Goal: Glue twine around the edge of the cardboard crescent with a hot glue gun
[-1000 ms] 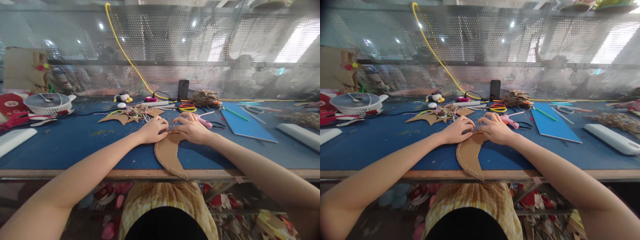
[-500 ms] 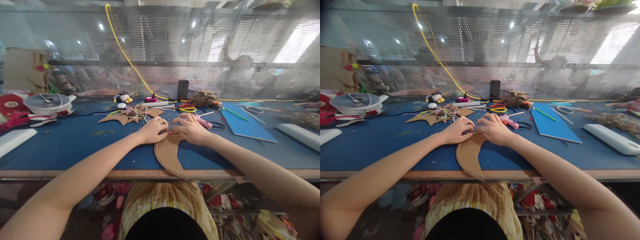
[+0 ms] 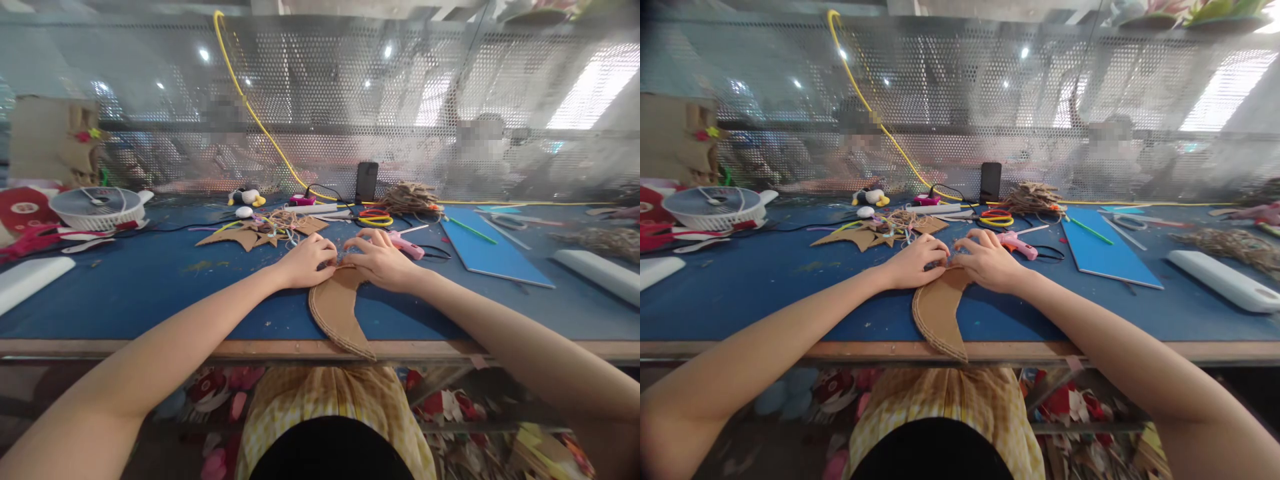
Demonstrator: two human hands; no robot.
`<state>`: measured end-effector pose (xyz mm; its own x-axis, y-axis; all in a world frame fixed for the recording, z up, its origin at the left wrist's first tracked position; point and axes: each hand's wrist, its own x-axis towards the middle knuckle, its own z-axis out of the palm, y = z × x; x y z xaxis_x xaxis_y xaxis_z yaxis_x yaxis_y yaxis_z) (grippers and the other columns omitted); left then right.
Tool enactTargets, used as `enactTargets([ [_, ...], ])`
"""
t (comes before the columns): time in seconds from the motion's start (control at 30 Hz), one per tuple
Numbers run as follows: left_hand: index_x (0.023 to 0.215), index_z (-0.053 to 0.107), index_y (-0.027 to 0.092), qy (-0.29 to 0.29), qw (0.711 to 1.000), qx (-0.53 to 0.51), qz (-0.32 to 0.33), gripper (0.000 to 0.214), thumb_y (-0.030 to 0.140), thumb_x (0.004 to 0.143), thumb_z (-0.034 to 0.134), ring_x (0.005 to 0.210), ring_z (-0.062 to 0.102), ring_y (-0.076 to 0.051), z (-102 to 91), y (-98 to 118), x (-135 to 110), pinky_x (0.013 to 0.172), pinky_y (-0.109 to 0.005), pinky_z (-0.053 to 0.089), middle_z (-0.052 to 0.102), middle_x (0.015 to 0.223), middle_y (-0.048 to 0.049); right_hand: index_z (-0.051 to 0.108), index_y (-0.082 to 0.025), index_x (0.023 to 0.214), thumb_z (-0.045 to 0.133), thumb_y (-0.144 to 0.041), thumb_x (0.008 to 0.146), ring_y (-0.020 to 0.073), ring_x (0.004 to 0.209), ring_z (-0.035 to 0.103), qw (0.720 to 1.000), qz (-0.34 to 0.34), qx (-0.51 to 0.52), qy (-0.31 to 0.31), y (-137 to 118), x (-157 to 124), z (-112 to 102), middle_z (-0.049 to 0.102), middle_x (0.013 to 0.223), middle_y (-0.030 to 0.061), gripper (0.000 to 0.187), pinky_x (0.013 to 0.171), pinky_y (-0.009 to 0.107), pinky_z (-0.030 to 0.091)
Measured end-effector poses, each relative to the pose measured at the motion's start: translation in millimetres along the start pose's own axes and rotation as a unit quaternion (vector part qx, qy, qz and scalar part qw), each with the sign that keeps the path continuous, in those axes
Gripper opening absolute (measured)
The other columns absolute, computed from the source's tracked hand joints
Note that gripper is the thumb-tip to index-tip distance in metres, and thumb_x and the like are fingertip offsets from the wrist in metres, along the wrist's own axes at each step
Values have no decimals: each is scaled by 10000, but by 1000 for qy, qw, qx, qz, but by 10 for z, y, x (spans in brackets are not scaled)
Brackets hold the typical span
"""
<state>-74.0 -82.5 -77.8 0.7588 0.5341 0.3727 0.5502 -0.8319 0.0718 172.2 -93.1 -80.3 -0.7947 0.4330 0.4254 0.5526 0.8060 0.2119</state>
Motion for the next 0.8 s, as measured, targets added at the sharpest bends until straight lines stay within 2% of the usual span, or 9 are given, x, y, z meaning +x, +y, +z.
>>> enactTargets([
  [0.13,865,677,188,2,1000,-1,1,138,224,917,555,1100,508,-273,9,-9,-2,1024,-451,431,675,1121,-75,702,-304,1202,483,-170,966,325,1254,367,1000,-13,10,-11,-6,-5,6,581,1381,60,348,1028,525,361],
  [0.23,868,667,187,-5,1000,-3,-1,138,230,921,547,1084,510,-268,2,-7,0,1010,-443,432,677,1104,-73,711,-282,1166,461,-179,978,319,1242,382,1000,1,17,12,-13,6,-9,609,1349,63,329,1019,514,359],
  [0.33,848,652,188,-9,1000,-4,-1,141,236,920,541,1063,514,-262,-15,3,2,991,-437,431,673,1078,-71,712,-239,1096,470,-218,992,294,1180,434,995,45,26,84,1,24,-26,677,1222,71,264,1010,483,362],
  [0.43,825,635,191,-14,1000,-2,3,142,235,917,537,1029,520,-254,-27,9,2,972,-434,426,670,1049,-65,700,-223,981,564,-295,968,282,1120,473,982,87,20,167,43,27,-30,713,1089,68,154,996,463,360],
  [0.5,814,625,193,-13,1000,-4,1,139,235,914,538,1023,518,-255,-30,7,1,960,-431,424,669,1046,-62,686,-228,925,597,-322,952,286,1112,477,975,106,12,197,73,20,-29,720,1035,65,132,989,463,352],
  [0.67,807,617,193,-11,1000,-9,1,145,244,917,538,1034,508,-263,-33,-1,2,957,-435,422,667,1046,-67,650,-229,948,552,-311,966,287,1088,485,967,142,6,213,96,8,-36,704,968,76,128,968,454,349],
  [0.8,807,611,193,-14,1000,-9,3,141,242,919,541,1029,510,-259,-40,1,6,959,-430,420,668,1043,-65,629,-224,958,517,-313,988,286,1078,495,968,143,0,206,95,7,-37,708,983,83,146,948,438,358],
])
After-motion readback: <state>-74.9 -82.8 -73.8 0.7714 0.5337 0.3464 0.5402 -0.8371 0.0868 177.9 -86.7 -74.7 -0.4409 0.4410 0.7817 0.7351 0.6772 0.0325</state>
